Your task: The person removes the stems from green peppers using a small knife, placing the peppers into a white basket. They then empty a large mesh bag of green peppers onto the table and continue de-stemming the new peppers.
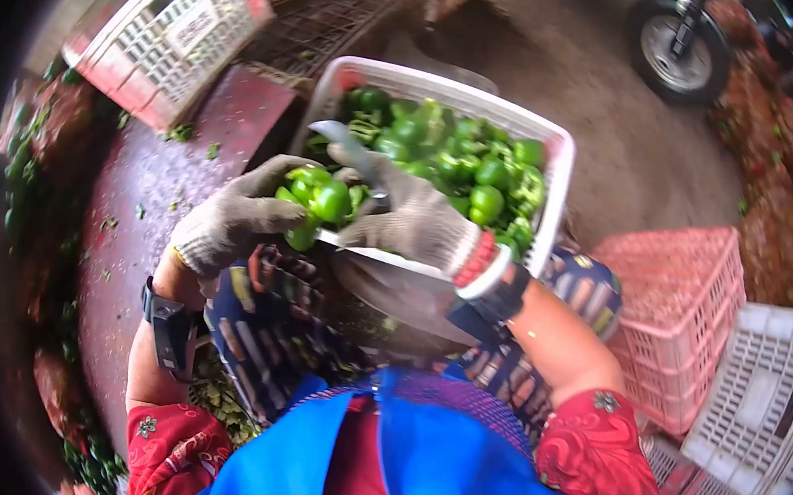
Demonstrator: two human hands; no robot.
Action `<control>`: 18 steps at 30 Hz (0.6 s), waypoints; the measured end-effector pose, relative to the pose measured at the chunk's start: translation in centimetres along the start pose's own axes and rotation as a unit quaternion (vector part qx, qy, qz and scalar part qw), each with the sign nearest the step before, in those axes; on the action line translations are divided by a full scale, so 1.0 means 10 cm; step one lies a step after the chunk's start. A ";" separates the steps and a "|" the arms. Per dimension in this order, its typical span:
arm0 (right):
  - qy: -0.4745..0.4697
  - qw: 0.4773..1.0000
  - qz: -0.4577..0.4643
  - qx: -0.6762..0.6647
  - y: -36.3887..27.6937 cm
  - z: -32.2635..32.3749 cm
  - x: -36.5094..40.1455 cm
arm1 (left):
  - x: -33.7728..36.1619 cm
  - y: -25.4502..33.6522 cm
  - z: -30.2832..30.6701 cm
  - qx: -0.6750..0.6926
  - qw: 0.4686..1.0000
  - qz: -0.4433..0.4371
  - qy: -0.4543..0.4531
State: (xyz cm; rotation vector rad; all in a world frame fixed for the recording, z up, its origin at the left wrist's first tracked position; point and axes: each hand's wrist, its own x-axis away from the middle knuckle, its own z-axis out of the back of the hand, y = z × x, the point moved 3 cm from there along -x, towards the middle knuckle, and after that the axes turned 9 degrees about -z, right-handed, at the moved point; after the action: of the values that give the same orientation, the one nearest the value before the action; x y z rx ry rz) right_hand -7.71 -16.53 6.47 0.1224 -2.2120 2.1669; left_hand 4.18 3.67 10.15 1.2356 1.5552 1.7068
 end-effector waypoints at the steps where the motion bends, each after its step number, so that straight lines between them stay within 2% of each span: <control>1: 0.011 0.995 0.048 0.081 -0.05 0.00 0.03 | -0.08 0.15 -0.29 -0.104 0.995 0.003 -0.007; 2: 0.012 0.993 -0.002 0.122 -0.06 0.03 0.08 | -0.16 0.12 -0.40 -0.059 0.998 0.012 -0.002; 3: -0.015 0.999 -0.030 -0.035 0.09 0.12 0.07 | -0.23 0.09 -0.51 -0.014 1.000 0.022 0.004; 4: 0.030 0.999 0.033 0.007 0.15 0.23 0.07 | -0.30 -0.01 -0.58 0.078 0.996 0.027 0.022; 5: 0.078 0.997 -0.003 0.011 0.15 0.31 0.13 | -0.40 -0.16 -0.67 0.197 0.979 -0.013 0.045; 6: 0.124 0.991 -0.041 0.016 0.15 0.37 0.18 | -0.46 -0.21 -0.74 0.218 0.973 -0.028 0.073; 7: 0.163 0.984 -0.024 0.062 0.20 0.41 0.19 | -0.50 -0.25 -0.81 0.164 0.982 -0.025 0.095; 10: 0.182 0.981 -0.066 -0.005 0.38 0.38 0.23 | -0.71 -0.46 -0.89 -0.036 0.989 -0.007 0.145; 11: 0.184 0.981 -0.031 -0.046 0.45 0.44 0.22 | -0.76 -0.53 -0.91 0.017 0.990 -0.022 0.140; 12: 0.126 0.960 -0.211 -0.137 0.30 0.49 0.30 | -0.80 -0.59 -0.92 0.070 0.988 -0.036 0.134; 14: 0.097 0.918 -0.207 -0.324 0.42 0.50 0.28 | -0.82 -0.63 -0.90 0.218 0.965 -0.020 0.145; 15: 0.092 0.899 -0.216 -0.370 0.47 0.46 0.26 | -0.84 -0.61 -0.89 0.254 0.959 -0.004 0.127; 18: 0.096 0.878 -0.234 -0.408 0.35 0.49 0.31 | -0.88 -0.54 -0.75 0.254 0.963 0.002 0.088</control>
State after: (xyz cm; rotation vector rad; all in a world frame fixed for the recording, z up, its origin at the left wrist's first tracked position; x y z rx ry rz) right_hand -11.01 -21.45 3.14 0.3379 -2.4289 0.8677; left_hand 0.57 -6.38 3.11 1.3471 2.1933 1.4992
